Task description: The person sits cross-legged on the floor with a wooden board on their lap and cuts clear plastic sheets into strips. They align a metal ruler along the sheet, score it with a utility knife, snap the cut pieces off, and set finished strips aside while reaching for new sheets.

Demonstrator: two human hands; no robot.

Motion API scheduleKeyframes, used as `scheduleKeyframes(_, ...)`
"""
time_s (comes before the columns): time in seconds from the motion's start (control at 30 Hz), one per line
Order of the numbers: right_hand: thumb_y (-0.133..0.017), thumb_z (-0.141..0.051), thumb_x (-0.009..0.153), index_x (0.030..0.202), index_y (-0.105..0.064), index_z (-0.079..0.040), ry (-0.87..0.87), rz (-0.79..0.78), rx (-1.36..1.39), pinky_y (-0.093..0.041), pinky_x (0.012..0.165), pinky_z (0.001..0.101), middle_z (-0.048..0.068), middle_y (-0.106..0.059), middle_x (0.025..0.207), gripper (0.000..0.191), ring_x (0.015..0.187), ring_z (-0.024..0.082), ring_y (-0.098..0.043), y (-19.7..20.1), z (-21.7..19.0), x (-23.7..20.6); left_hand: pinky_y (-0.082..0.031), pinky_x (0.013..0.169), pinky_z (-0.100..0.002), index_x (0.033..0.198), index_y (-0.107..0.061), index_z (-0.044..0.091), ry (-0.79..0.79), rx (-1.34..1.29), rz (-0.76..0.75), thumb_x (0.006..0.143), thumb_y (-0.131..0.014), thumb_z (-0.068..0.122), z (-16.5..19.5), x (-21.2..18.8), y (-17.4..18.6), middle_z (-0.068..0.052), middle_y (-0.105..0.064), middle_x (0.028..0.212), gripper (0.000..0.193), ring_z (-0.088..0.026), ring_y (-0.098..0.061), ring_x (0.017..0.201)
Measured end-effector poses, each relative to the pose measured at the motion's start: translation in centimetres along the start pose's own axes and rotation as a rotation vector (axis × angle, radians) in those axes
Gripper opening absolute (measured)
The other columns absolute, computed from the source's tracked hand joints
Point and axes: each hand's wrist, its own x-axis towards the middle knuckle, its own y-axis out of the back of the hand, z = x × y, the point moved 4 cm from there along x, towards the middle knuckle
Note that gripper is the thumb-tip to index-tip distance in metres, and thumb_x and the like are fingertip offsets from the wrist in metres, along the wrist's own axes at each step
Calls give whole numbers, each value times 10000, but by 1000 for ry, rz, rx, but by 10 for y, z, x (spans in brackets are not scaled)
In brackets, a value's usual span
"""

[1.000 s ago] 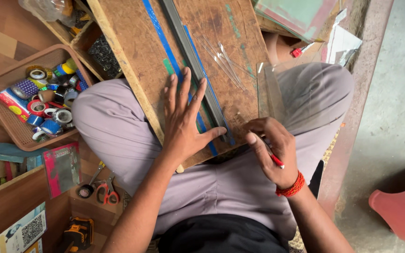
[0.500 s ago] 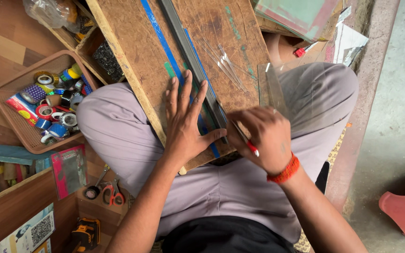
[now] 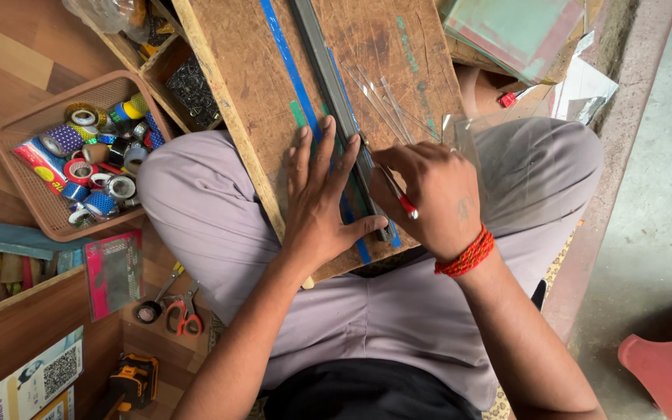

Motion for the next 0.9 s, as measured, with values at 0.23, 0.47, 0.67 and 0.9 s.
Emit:
scheduleKeyframes(0.23,-748,-200,865,955,-741,-108,-16,-97,17,-526,623,416,86,-730,815,128,714,307,-693,8,2,10,-94,1283,-650,1650,-284,186,-8,7,8,782,-663,803,0,-1,0,-167,-145,1737,1130,-434,-58,1613)
scheduleKeyframes(0.47,-738,-175,816,949,-733,-97,-61,-143,-32,-511,640,413,74,-686,739,155,709,301,-671,21,-23,-51,-104,1287,-643,1649,-304,186,-8,26,26,768,-638,832,-1,-2,-2,-153,-171,1735,1142,-424,-82,1612)
scheduleKeyframes(0.67,-746,-221,899,1089,-705,-70,-133,-29,80,-515,671,420,103,-703,924,246,788,325,-676,17,-18,-68,-222,1253,-616,1603,-279,35,-22,-58,160,652,-867,623,3,-7,24,-212,-281,1619,1263,-442,-256,1517)
scheduleKeyframes(0.9,-766,-99,828,1026,-635,-63,-47,134,67,-543,780,433,170,-616,1170,240,957,377,-669,-15,-10,-70,-350,1066,-543,1332,-502,102,72,76,96,518,-991,397,2,-6,50,-156,-446,1401,994,-392,-418,1317)
